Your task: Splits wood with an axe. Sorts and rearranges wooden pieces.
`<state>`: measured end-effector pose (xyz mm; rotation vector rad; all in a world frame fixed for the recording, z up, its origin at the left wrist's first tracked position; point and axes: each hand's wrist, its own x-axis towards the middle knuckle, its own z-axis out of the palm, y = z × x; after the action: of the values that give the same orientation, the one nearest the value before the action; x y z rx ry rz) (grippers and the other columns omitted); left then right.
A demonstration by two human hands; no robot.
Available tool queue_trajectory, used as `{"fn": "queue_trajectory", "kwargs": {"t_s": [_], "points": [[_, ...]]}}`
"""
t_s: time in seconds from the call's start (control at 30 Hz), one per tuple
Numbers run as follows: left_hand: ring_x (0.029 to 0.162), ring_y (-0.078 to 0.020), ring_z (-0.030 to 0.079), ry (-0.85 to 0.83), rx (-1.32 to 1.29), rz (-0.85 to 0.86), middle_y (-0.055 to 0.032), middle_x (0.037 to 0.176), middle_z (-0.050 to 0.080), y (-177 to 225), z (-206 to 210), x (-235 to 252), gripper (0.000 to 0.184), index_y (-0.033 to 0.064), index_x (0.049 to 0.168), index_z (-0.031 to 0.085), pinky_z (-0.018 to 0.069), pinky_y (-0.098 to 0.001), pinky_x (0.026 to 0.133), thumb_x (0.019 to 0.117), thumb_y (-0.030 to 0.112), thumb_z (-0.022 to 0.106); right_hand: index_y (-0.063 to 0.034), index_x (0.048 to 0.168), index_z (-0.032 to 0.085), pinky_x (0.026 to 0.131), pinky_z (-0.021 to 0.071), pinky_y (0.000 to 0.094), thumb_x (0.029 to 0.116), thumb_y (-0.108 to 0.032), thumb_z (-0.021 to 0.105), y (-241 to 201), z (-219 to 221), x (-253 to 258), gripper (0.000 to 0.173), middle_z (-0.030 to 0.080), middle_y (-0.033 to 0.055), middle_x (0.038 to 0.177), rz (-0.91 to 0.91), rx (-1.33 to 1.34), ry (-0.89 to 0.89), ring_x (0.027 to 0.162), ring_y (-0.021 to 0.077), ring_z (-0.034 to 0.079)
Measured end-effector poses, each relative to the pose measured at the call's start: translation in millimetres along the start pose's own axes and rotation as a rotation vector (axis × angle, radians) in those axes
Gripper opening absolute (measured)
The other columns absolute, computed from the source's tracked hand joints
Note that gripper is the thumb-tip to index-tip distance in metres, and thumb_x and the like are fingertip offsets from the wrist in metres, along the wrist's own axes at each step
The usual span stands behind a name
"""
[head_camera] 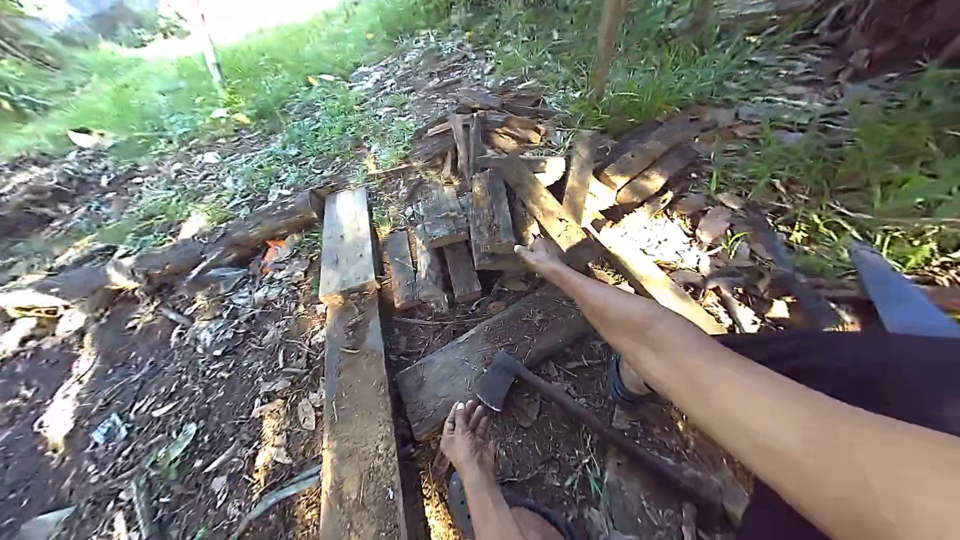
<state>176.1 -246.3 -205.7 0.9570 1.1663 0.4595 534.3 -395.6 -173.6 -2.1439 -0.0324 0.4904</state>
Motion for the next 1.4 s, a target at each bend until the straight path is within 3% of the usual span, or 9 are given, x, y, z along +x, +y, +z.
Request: {"fn": "queue_trajectory", "kwargs": {"t_s": [0.1, 0.2, 0.37, 0.67, 0.77, 0.9, 0.97, 1.1, 1.4], "points": [[0.082, -0.0286, 0.073, 0.041, 0.022, -0.013, -0.0209, 0.108, 0.072, -0.8, -6.6, 2.8, 0.034, -0.0033, 0.132, 0.058, 0.0621, -0.0424, 0.07, 0.1065, 0.018, 0.057, 0.0051, 0.131, 0.057, 0.085, 0.058, 0.0577, 0.1018, -0.057, 0.054, 0.4, 7.2, 5.9, 0.069, 0.062, 0.0295, 0.124, 0.156, 0.25, -0.01, 0.103, 0.041, 0.068], [0.079, -0.0274, 0.073, 0.071, 0.026, -0.022, -0.021, 0.105, 0.072, -4.2, -4.9, 9.9, 0.032, -0.0035, 0.13, 0.059, 0.0618, -0.0406, 0.067, 0.1067, 0.017, 0.057, 0.0023, 0.136, 0.055, 0.085, 0.0581, 0.0575, 0.0993, -0.064, 0.053, 0.5, 13.0, 25.5, 0.075, 0.063, 0.0282, 0.125, 0.234, 0.427, 0.023, 0.105, 0.0407, 0.068], [0.077, -0.0282, 0.074, 0.069, -0.001, -0.054, -0.0211, 0.101, 0.073, -12.0, 6.4, 23.0, 0.03, -0.0048, 0.128, 0.059, 0.0624, -0.0406, 0.066, 0.1058, 0.015, 0.058, -0.0013, 0.146, 0.045, 0.086, 0.0577, 0.0556, 0.0989, -0.068, 0.049, -6.7, 17.3, 56.7, 0.082, 0.061, 0.0272, 0.131, 0.301, 0.493, 0.004, 0.108, 0.0397, 0.068], [0.078, -0.028, 0.074, 0.119, 0.008, -0.087, -0.0206, 0.103, 0.074, -14.5, -3.8, 32.7, 0.031, -0.004, 0.128, 0.06, 0.0622, -0.0396, 0.066, 0.1053, 0.017, 0.06, -0.0086, 0.153, 0.032, 0.081, 0.0575, 0.0551, 0.0949, -0.057, 0.066, -20.9, 36.9, 86.6, 0.083, 0.061, 0.026, 0.129, 0.335, 0.45, -0.013, 0.101, 0.0396, 0.068], [0.079, -0.0285, 0.074, 0.128, -0.005, -0.091, -0.0214, 0.104, 0.073, -16.4, -6.6, 33.3, 0.031, -0.004, 0.129, 0.06, 0.0617, -0.0396, 0.066, 0.1049, 0.015, 0.06, -0.0084, 0.153, 0.032, 0.083, 0.0575, 0.0567, 0.0879, -0.064, 0.071, -25.4, 36.4, 84.9, 0.094, 0.062, 0.0248, 0.131, 0.312, 0.337, -0.032, 0.106, 0.04, 0.068], [0.079, -0.0284, 0.074, 0.128, -0.006, -0.094, -0.0211, 0.105, 0.073, -15.9, -6.5, 31.9, 0.031, -0.0035, 0.129, 0.061, 0.0617, -0.0393, 0.066, 0.1046, 0.016, 0.061, 0.0047, 0.146, 0.045, 0.105, 0.0437, 0.0652, 0.0803, -0.073, 0.072, -37.1, 41.7, 69.6, 0.105, 0.05, 0.0315, 0.145, 0.082, -0.128, 0.037, 0.134, 0.0467, 0.051], [0.08, -0.0284, 0.074, 0.125, -0.009, -0.094, -0.0216, 0.106, 0.073, -14.9, -6.4, 31.4, 0.032, -0.0034, 0.129, 0.061, 0.0616, -0.0398, 0.067, 0.105, 0.017, 0.06, 0.0055, 0.151, 0.036, 0.106, 0.0374, 0.071, 0.0755, -0.077, 0.073, -35.1, 50.5, 69.8, 0.118, 0.039, 0.0348, 0.152, 0.041, -0.248, 0.117, 0.14, 0.0511, 0.041], [0.08, -0.0281, 0.073, 0.141, -0.014, -0.098, -0.0213, 0.106, 0.073, -14.5, -9.1, 31.5, 0.031, -0.0034, 0.129, 0.06, 0.0614, -0.0394, 0.067, 0.1049, 0.016, 0.061, 0.0056, 0.152, 0.035, 0.107, 0.0375, 0.0695, 0.0799, -0.085, 0.058, -38.3, 57.3, 70.7, 0.118, 0.042, 0.0329, 0.151, 0.066, -0.219, 0.146, 0.14, 0.0493, 0.042], [0.078, -0.0278, 0.073, 0.154, -0.017, -0.112, -0.0211, 0.105, 0.073, -16.5, -8.4, 34.3, 0.031, -0.0032, 0.129, 0.061, 0.0611, -0.0394, 0.066, 0.1044, 0.016, 0.061, 0.0066, 0.145, 0.045, 0.109, 0.0406, 0.0644, 0.0789, -0.063, 0.08, -36.6, 46.3, 81.4, 0.102, 0.049, 0.0326, 0.145, 0.108, -0.078, 0.099, 0.136, 0.0465, 0.048]]}}
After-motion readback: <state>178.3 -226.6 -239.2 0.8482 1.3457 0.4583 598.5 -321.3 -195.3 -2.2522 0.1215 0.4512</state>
